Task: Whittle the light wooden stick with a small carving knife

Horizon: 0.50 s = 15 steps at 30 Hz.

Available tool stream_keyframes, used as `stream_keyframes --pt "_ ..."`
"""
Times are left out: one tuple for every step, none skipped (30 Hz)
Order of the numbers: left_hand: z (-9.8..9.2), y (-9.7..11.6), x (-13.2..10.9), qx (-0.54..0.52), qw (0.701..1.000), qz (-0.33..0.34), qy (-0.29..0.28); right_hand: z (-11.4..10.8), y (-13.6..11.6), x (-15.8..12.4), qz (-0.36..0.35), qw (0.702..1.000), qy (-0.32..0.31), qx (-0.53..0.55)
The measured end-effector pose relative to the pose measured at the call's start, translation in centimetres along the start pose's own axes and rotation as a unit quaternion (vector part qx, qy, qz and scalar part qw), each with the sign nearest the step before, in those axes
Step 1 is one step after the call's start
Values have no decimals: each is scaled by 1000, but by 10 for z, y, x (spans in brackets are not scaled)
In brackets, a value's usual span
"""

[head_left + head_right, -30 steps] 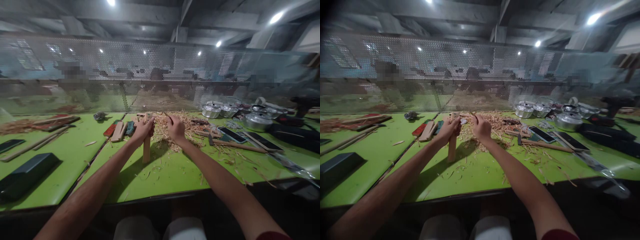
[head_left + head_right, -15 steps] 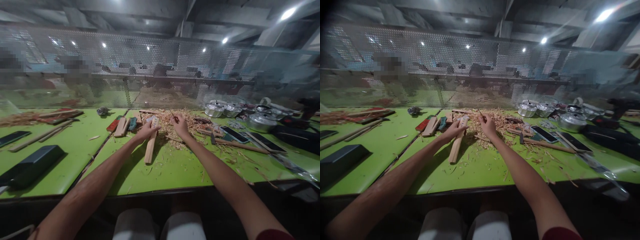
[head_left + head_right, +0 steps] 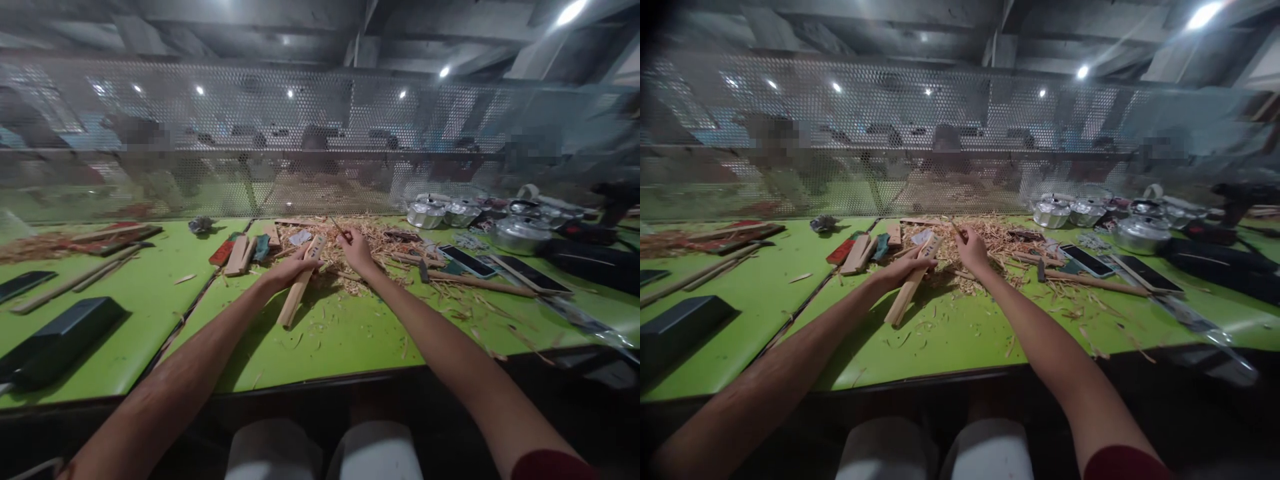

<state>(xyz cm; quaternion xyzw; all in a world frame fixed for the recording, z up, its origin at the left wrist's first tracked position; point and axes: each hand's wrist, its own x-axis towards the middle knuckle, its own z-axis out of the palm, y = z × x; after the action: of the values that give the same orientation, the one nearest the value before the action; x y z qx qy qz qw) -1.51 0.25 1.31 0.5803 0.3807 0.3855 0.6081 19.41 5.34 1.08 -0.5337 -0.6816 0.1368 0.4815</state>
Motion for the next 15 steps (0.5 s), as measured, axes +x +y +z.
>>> stream_keyframes --pt "1 -1 0 -1 1000 -2 -2 0 0 0 -1 1000 -1 3" --pt "2 -1 -1 -4 1000 -2 -7 1 0 -1 -1 1000 -4 2" --pt "2 -1 -1 -9 1000 -1 -14 1 1 -1 0 1000 -7 -2" --pt "3 0 -2 -14 1000 3 -22 2 1 -2 1 1000 -9 -6" --pt "4 0 -2 -20 999 6 -29 2 2 -2 3 1000 -12 -12" --pt "5 1 -2 -26 999 9 -32 2 2 -2 5 1000 -15 -18" --pt "5 2 -2 -31 999 12 -32 2 2 -2 6 1000 -16 -23" --pt "6 3 -2 -36 999 14 -30 1 3 -2 6 999 -17 -27" --pt "6 3 -2 -40 999 17 -27 1 3 -1 5 999 -17 -30" --pt "6 3 -2 -44 999 18 -24 1 3 0 4 999 -16 -29" --pt "6 3 -2 -46 999 17 -21 1 4 0 4 1000 -13 -28" --pt "6 3 -2 -49 999 15 -18 1 4 1 4 1000 -9 -25" --pt "6 3 -3 -50 999 9 -15 1 4 1 6 1000 -5 -23" --pt "6 3 -3 -49 999 0 -13 1 4 2 7 1000 -1 -23" --pt "6 3 -3 -47 999 -9 -13 2 4 2 8 1000 2 -23"
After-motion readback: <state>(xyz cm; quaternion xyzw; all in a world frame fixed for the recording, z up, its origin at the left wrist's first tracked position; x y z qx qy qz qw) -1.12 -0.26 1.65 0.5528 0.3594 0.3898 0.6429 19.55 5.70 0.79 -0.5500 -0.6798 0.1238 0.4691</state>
